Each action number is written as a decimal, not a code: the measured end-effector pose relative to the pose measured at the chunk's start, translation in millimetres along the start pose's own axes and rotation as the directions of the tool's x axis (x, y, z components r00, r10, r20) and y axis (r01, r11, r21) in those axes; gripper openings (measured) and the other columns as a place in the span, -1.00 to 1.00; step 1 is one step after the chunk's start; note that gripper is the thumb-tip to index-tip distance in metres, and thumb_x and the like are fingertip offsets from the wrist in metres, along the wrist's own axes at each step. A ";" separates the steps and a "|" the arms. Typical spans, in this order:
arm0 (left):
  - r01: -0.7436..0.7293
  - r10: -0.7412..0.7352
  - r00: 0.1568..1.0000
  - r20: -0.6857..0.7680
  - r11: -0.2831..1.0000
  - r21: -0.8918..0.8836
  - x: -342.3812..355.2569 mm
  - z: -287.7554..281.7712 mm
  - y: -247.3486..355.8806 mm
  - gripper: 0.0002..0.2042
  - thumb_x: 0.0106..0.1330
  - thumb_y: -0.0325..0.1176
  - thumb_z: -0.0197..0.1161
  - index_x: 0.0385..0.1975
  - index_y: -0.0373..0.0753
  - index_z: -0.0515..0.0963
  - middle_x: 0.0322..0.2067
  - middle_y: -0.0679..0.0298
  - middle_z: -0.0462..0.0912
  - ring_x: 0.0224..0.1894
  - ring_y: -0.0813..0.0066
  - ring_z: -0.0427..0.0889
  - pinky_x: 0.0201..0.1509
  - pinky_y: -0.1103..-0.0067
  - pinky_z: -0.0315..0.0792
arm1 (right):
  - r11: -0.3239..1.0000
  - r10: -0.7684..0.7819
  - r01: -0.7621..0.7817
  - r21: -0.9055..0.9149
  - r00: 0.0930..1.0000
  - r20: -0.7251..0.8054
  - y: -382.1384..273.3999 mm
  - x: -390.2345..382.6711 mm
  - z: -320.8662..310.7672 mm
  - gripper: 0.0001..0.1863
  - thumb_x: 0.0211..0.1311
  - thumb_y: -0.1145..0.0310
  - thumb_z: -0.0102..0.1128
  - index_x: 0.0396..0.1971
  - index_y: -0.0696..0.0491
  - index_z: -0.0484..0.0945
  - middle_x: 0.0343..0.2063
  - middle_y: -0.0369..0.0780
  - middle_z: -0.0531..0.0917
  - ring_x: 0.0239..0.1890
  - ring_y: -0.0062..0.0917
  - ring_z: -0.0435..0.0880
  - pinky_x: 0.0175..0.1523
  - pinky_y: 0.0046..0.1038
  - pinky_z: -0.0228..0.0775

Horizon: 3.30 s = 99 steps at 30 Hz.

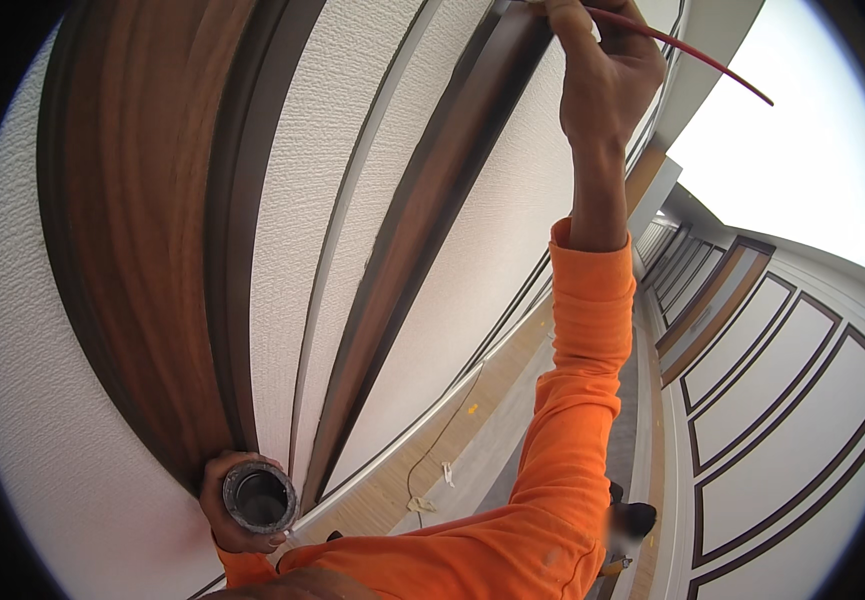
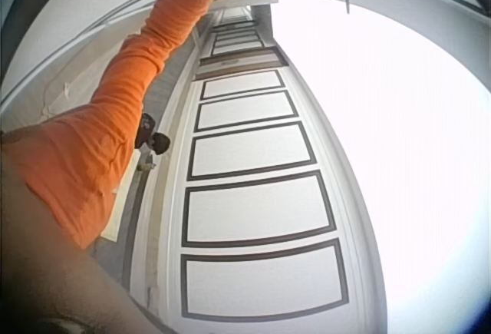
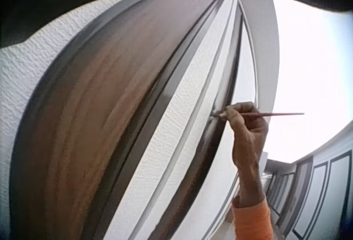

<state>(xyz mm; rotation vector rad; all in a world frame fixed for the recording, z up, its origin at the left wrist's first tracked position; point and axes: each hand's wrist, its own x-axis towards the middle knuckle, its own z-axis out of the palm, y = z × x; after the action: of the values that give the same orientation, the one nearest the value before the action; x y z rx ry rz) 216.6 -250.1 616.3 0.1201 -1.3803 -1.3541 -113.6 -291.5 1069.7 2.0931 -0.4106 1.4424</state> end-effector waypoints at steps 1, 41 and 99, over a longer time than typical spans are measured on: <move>0.010 -0.010 1.000 -0.007 1.000 -0.009 1.1 1.2 2.8 0.00 -0.33 -0.08 0.82 0.14 -0.43 0.39 -0.05 -0.02 0.64 -0.05 0.28 0.69 0.09 0.42 0.58 | 0.999 0.032 -0.030 0.040 0.999 -0.035 -2.6 2.4 2.1 -0.95 0.37 0.46 0.30 -0.28 0.11 0.67 -0.40 -0.27 0.72 -0.35 -0.65 0.66 -0.12 -0.55 0.56; -0.010 0.011 0.999 -0.038 1.000 0.017 9.7 4.1 9.8 0.03 -0.40 -0.04 0.81 0.11 -0.44 0.38 -0.11 0.01 0.60 -0.08 0.27 0.71 0.01 0.45 0.64 | 0.998 0.040 -0.043 -0.046 0.997 -0.065 -6.4 13.8 8.1 -0.95 0.35 0.49 0.31 -0.25 0.11 0.69 -0.39 -0.27 0.74 -0.33 -0.65 0.67 -0.13 -0.60 0.50; -0.025 0.025 0.998 -0.050 1.000 -0.003 8.7 7.1 17.8 0.04 -0.40 0.00 0.81 0.10 -0.44 0.38 -0.12 0.00 0.59 -0.08 0.22 0.71 -0.01 0.40 0.65 | 0.993 -0.094 0.088 -0.076 0.992 -0.082 -4.0 8.4 7.4 -0.94 0.32 0.49 0.33 -0.25 0.12 0.69 -0.34 -0.22 0.73 -0.32 -0.62 0.67 -0.15 -0.50 0.57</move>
<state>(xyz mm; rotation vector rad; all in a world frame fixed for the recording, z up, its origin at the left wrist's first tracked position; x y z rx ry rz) 219.0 -246.1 636.8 0.1332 -1.3329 -1.3244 -102.7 -292.3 1074.5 1.9601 -0.3246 1.4368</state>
